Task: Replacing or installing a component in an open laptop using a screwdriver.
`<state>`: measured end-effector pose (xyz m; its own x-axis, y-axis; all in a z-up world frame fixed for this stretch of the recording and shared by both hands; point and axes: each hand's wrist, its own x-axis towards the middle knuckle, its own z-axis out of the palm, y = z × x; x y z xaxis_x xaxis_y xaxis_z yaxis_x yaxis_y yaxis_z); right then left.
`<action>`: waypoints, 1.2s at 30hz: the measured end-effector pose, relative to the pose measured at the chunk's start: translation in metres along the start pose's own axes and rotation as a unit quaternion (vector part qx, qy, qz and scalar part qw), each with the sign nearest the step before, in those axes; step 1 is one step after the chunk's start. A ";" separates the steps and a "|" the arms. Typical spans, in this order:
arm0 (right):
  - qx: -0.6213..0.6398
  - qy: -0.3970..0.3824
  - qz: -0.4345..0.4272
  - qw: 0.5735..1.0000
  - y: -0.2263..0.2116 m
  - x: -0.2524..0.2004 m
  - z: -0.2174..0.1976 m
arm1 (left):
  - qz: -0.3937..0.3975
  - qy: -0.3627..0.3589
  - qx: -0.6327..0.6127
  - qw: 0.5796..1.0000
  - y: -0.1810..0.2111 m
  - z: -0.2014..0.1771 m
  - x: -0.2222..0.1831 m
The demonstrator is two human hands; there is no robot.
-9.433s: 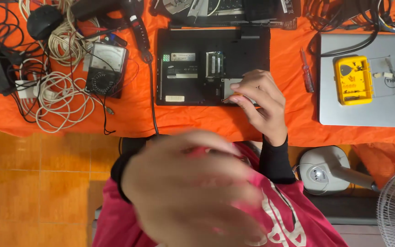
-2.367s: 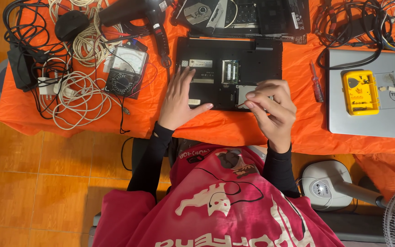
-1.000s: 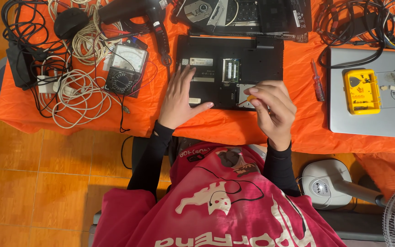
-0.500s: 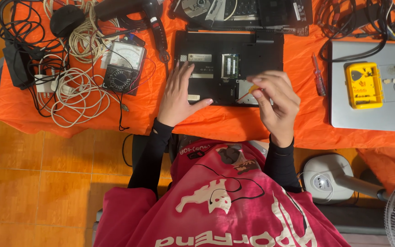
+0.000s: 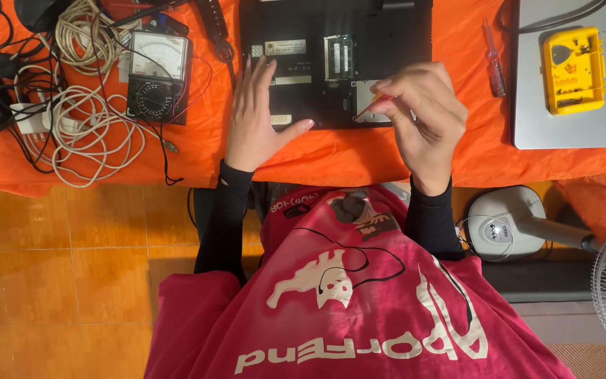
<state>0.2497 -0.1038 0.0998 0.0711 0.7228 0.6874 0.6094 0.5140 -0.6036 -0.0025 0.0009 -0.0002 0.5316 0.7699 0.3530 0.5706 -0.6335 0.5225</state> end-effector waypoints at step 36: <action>0.066 0.470 0.130 0.870 0.150 -0.126 -0.230 | -0.069 -0.032 -0.068 0.995 0.019 -0.011 0.022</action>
<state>0.5141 -0.2240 0.0157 0.8458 0.1572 0.5098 0.3846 0.4824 -0.7870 0.0131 0.0062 0.0263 0.4957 0.8398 0.2217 0.5530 -0.5019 0.6650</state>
